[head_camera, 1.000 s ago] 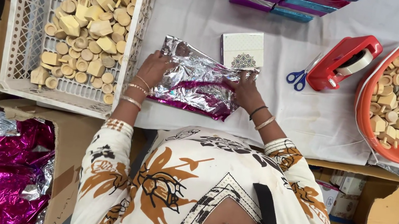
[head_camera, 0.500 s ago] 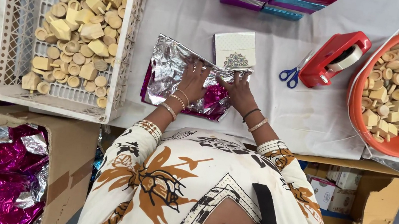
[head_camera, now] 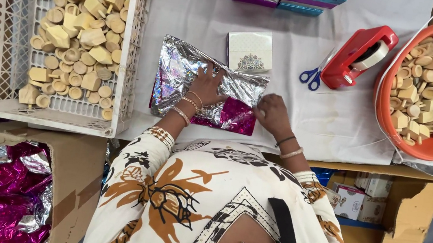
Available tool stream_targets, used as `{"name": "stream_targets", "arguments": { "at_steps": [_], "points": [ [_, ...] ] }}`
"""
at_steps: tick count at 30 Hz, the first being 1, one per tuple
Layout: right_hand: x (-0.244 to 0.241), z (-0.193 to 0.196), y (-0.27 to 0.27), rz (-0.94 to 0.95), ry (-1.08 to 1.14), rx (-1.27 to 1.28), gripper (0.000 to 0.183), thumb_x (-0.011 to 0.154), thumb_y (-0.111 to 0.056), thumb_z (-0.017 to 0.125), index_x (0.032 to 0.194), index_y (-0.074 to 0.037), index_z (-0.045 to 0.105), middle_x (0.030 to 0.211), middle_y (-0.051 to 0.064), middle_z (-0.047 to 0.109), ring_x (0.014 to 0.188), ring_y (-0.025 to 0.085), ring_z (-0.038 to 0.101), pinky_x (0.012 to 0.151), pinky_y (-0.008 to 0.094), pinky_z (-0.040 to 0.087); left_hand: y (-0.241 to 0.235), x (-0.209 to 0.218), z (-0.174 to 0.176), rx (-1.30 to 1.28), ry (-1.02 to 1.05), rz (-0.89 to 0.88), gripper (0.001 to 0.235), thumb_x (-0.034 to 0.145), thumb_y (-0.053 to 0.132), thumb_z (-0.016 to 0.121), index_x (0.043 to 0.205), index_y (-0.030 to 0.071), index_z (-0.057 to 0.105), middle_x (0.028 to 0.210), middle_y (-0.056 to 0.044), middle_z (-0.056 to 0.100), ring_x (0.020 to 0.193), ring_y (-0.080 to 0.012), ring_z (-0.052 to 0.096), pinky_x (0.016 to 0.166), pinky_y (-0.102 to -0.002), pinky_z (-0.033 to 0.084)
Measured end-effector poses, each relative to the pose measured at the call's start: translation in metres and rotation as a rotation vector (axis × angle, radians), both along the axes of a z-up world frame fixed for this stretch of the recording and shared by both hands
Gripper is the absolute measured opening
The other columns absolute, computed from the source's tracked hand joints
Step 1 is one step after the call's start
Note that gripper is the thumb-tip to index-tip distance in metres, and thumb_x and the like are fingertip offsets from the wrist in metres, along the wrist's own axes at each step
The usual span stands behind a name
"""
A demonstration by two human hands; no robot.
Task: The person wraps a small white box with shiny pink metallic paper on a table. They smooth the paper around the box, fold the edges, and use scissors to trim the excess material.
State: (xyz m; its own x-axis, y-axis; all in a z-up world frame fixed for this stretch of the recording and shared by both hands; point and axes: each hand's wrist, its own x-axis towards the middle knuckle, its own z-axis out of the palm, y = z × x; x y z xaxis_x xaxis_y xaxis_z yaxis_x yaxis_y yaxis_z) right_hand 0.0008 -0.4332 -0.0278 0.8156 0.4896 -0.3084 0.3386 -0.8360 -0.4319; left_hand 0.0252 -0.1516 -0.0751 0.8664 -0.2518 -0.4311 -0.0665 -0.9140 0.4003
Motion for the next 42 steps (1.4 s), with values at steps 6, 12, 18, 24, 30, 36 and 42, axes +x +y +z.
{"name": "stream_targets", "arguments": {
  "at_steps": [6, 12, 18, 24, 30, 36, 42],
  "points": [
    [0.017, 0.0, 0.055, 0.071, -0.272, 0.419, 0.043, 0.1, -0.027, 0.064, 0.129, 0.004, 0.068, 0.129, 0.02, 0.06, 0.116, 0.037, 0.056, 0.102, 0.045, 0.044, -0.004, -0.007, 0.001, -0.038, -0.078, 0.034, 0.098, 0.071, 0.056, 0.083, 0.152, 0.018, 0.043, 0.158, -0.034, 0.029, 0.137, -0.0624, 0.034, 0.098, -0.058, 0.05],
    [-0.007, -0.012, 0.01, 0.188, -0.035, 0.116, 0.028, 0.087, -0.036, 0.066, 0.09, -0.01, 0.077, 0.115, 0.012, 0.068, 0.117, 0.032, 0.057, 0.099, 0.048, 0.041, -0.007, -0.009, 0.018, 0.075, -0.126, -0.015, 0.1, 0.07, 0.061, 0.084, 0.15, 0.018, 0.042, 0.154, -0.031, 0.031, 0.133, -0.0585, 0.037, 0.104, -0.062, 0.046],
    [-0.014, 0.011, -0.007, -0.313, 0.008, -0.058, 0.031, 0.107, -0.036, 0.064, 0.098, -0.009, 0.075, 0.1, 0.009, 0.069, 0.103, 0.026, 0.067, 0.091, 0.041, 0.055, -0.01, -0.008, 0.017, 0.116, -0.057, -0.057, 0.101, 0.073, 0.059, 0.082, 0.154, 0.017, 0.038, 0.156, -0.028, 0.03, 0.137, -0.0573, 0.032, 0.093, -0.06, 0.054],
    [0.002, 0.016, 0.068, -0.056, -0.14, 0.273, 0.025, 0.096, -0.018, 0.075, 0.118, -0.008, 0.07, 0.119, 0.013, 0.064, 0.107, 0.032, 0.065, 0.092, 0.04, 0.055, -0.013, -0.008, 0.015, 0.155, -0.058, -0.072, 0.097, 0.076, 0.061, 0.079, 0.153, 0.018, 0.038, 0.156, -0.028, 0.028, 0.14, -0.0549, 0.031, 0.084, -0.058, 0.058],
    [0.025, -0.01, 0.062, -0.186, -0.015, 0.249, 0.077, 0.078, -0.017, 0.084, 0.145, -0.007, 0.049, 0.143, 0.016, 0.048, 0.124, 0.041, 0.046, 0.108, 0.048, 0.044, -0.001, -0.019, 0.009, 0.129, -0.145, -0.076, 0.103, 0.077, 0.063, 0.077, 0.156, 0.013, 0.036, 0.155, -0.029, 0.03, 0.139, -0.0516, 0.034, 0.098, -0.059, 0.051],
    [0.035, -0.021, 0.068, -0.206, -0.04, 0.214, 0.09, 0.063, -0.01, 0.091, 0.142, -0.006, 0.047, 0.146, 0.018, 0.045, 0.124, 0.045, 0.044, 0.106, 0.051, 0.043, 0.041, -0.05, -0.024, -0.014, -0.118, 0.069, 0.096, 0.094, 0.07, 0.054, 0.161, 0.008, 0.026, 0.161, -0.028, 0.025, 0.144, -0.051, 0.028, 0.117, -0.064, 0.024],
    [0.036, -0.033, 0.065, -0.208, 0.011, 0.142, 0.09, 0.062, -0.008, 0.092, 0.141, -0.015, 0.049, 0.143, 0.014, 0.047, 0.125, 0.042, 0.048, 0.108, 0.05, 0.044, 0.108, -0.1, -0.018, 0.214, -0.383, 0.24, 0.085, 0.098, 0.062, 0.051, 0.156, 0.005, 0.026, 0.163, -0.028, 0.022, 0.149, -0.0493, 0.02, 0.117, -0.063, 0.015]
  ]
}}
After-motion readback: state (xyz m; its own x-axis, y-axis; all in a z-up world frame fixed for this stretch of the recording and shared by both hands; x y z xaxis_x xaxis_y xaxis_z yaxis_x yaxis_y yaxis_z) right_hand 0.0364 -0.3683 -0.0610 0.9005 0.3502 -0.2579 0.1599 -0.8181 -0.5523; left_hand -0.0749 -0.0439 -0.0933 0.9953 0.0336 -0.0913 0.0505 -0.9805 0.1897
